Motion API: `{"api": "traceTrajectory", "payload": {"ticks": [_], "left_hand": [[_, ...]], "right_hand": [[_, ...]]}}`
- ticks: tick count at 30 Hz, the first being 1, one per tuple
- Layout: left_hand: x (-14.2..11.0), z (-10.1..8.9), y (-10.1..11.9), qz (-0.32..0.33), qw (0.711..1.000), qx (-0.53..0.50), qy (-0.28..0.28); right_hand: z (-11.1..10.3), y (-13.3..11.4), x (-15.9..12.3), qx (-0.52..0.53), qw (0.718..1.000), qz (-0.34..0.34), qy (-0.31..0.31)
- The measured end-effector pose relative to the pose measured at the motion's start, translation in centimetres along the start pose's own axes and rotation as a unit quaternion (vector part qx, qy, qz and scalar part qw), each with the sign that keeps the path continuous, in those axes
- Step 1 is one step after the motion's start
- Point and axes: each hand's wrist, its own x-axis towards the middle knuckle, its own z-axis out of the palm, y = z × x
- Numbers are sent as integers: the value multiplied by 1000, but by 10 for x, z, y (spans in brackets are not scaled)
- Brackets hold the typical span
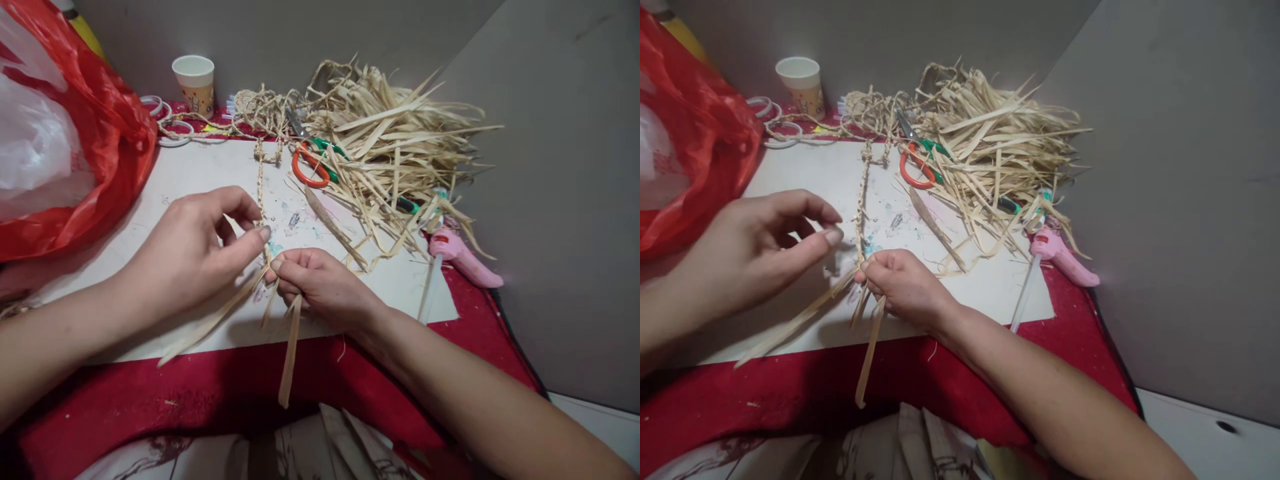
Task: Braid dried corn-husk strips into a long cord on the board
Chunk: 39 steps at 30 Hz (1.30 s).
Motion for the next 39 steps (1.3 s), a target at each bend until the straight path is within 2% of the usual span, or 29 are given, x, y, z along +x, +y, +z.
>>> {"api": "traceTrajectory", "payload": {"ticks": [2,3,5,7,9,11,14,18,20,24,27,31,36,39], "left_hand": [[8,5,-9,-102,982,-131,-92],[10,10,-13,-139,960,-192,-151],[10,19,-20,-182,910,-281,-244],[7,26,-25,-193,879,-329,-287],[5,28,-27,-186,868,-353,-297],[5,26,-27,-178,869,-347,-306],[7,21,-25,-148,900,-271,-309],[8,21,-20,-76,951,-158,-255],[8,23,-18,-66,961,-126,-238],[8,25,-19,-75,947,-175,-258],[9,26,-22,-97,929,-233,-272],[9,30,-27,-126,910,-276,-284],[8,33,-29,-125,910,-288,-271],[8,33,-28,-127,909,-289,-272]], "right_hand": [[-1,1,0,1,1000,-8,-8],[-1,1,0,0,1000,-10,-9],[-1,1,0,-9,1000,-13,-10],[-2,2,0,-20,1000,-17,-14],[-2,2,0,-31,999,-20,-17],[-4,1,0,-46,999,-20,-19],[-7,-2,-1,-105,994,-29,-16],[-9,-7,-3,-236,970,-62,6],[-8,-8,-3,-286,954,-89,15],[-7,-10,-3,-345,929,-133,30],[-7,-10,-3,-362,921,-142,30],[-8,-13,-4,-368,920,-135,20],[-10,-17,-6,-357,926,-122,-15],[-13,-19,-7,-346,933,-91,-32]]}}
